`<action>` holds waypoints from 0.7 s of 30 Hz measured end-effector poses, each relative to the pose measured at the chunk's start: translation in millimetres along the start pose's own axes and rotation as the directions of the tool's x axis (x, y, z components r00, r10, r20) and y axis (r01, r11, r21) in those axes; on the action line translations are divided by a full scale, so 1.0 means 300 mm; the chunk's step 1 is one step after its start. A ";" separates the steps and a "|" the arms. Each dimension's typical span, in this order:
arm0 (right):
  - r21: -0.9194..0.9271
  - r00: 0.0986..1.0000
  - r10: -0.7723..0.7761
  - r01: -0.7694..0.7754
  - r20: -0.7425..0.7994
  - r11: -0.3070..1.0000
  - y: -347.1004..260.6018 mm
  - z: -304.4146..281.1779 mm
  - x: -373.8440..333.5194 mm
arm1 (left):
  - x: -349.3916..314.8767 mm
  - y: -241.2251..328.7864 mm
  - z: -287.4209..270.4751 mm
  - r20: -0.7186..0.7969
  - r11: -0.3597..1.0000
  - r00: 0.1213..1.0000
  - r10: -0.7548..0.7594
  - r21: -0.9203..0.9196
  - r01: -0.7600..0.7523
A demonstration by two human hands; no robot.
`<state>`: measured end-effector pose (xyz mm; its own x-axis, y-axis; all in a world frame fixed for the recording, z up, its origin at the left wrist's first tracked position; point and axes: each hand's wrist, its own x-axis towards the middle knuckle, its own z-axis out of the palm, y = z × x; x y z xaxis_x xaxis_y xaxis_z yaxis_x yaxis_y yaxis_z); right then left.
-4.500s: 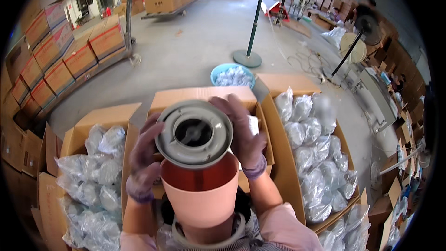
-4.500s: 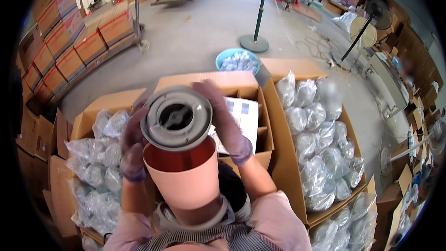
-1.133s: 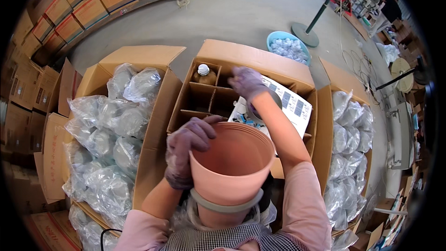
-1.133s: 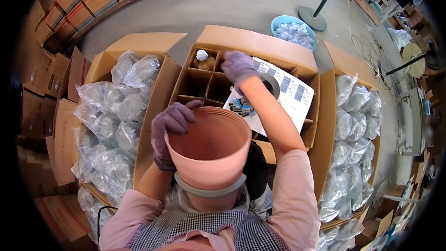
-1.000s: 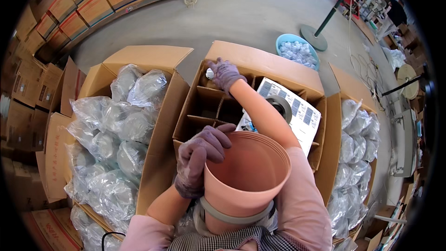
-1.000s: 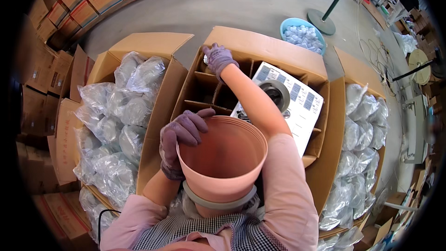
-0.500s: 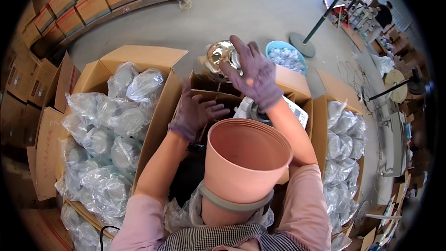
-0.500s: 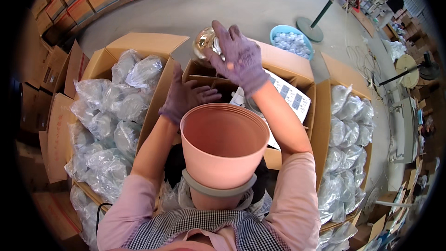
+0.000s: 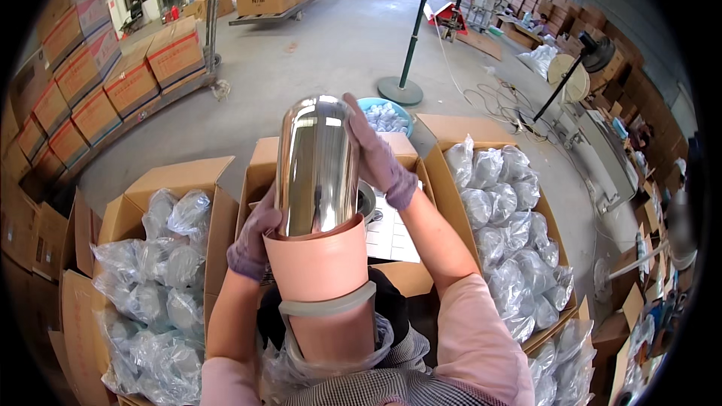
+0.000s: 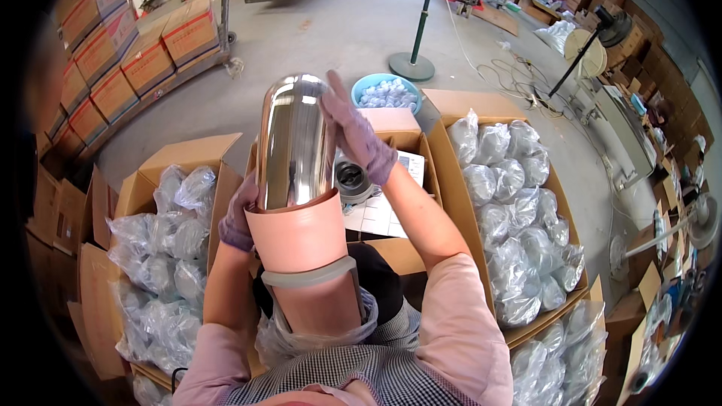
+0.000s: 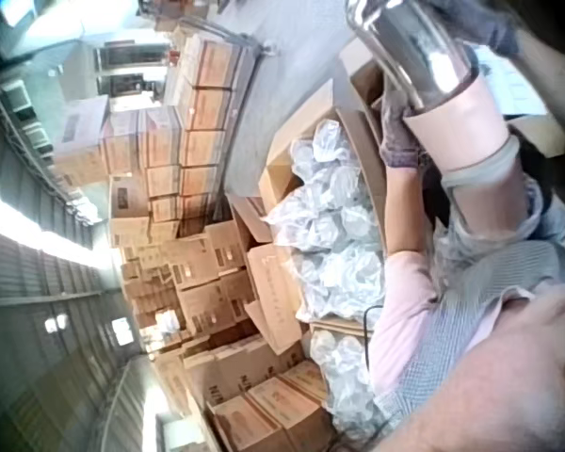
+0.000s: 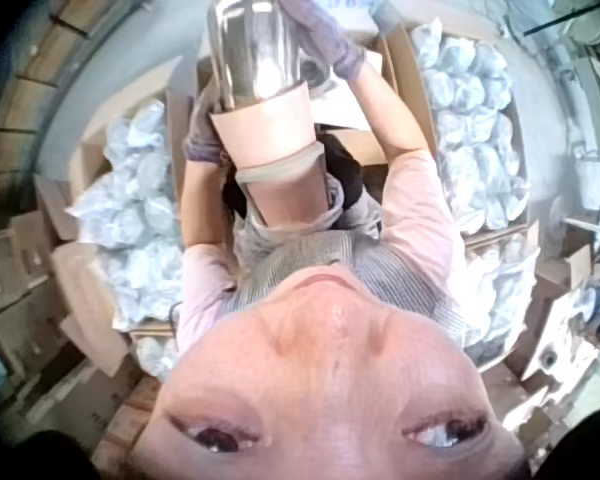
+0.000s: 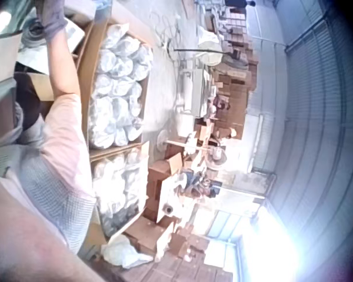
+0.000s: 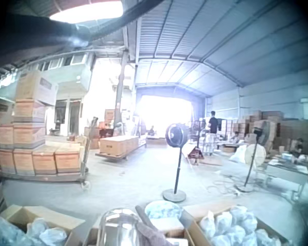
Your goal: The person assembles pink thermos-style containers by inserting a metal inner pot into the outer shell, placing a lid on top, and applying a label to the side. The person repeats this process for multiple units, handling each component by hand and placing finished units into a cardboard box.
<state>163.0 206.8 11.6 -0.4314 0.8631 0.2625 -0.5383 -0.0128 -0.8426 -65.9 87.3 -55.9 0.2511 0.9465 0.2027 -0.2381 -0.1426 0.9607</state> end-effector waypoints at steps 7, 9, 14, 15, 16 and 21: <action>-0.710 0.927 0.158 0.142 0.339 0.690 -0.105 0.158 -0.268 | -0.111 0.031 0.124 0.027 0.926 0.998 0.059 -0.376 -0.045; -0.820 0.906 0.279 0.115 0.317 0.560 -0.179 0.198 -0.283 | -0.120 0.072 0.195 -0.023 0.941 0.994 0.107 -0.321 -0.108; -0.659 0.688 -0.002 0.696 0.726 0.284 -0.200 0.156 -0.261 | -0.111 0.088 0.258 0.051 0.966 0.981 0.187 -0.192 -0.174; -0.482 0.487 0.040 0.847 0.873 0.225 -0.189 0.135 -0.218 | -0.110 0.105 0.280 0.084 0.961 0.976 0.203 -0.209 -0.182; -0.272 0.258 0.097 0.946 0.961 0.178 -0.191 0.137 -0.200 | -0.104 0.155 0.321 0.116 0.955 0.969 0.219 -0.227 -0.188; -0.566 0.522 0.620 0.811 0.586 -0.147 -0.253 0.293 -0.273 | -0.161 0.120 0.314 -0.038 0.978 0.993 0.112 -0.170 -0.117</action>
<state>175.5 92.8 95.2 -0.9830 0.1465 -0.1103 0.1392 0.9877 0.0709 1.7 9.1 -13.4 0.1865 0.9349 0.3020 -0.4218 -0.2015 0.8840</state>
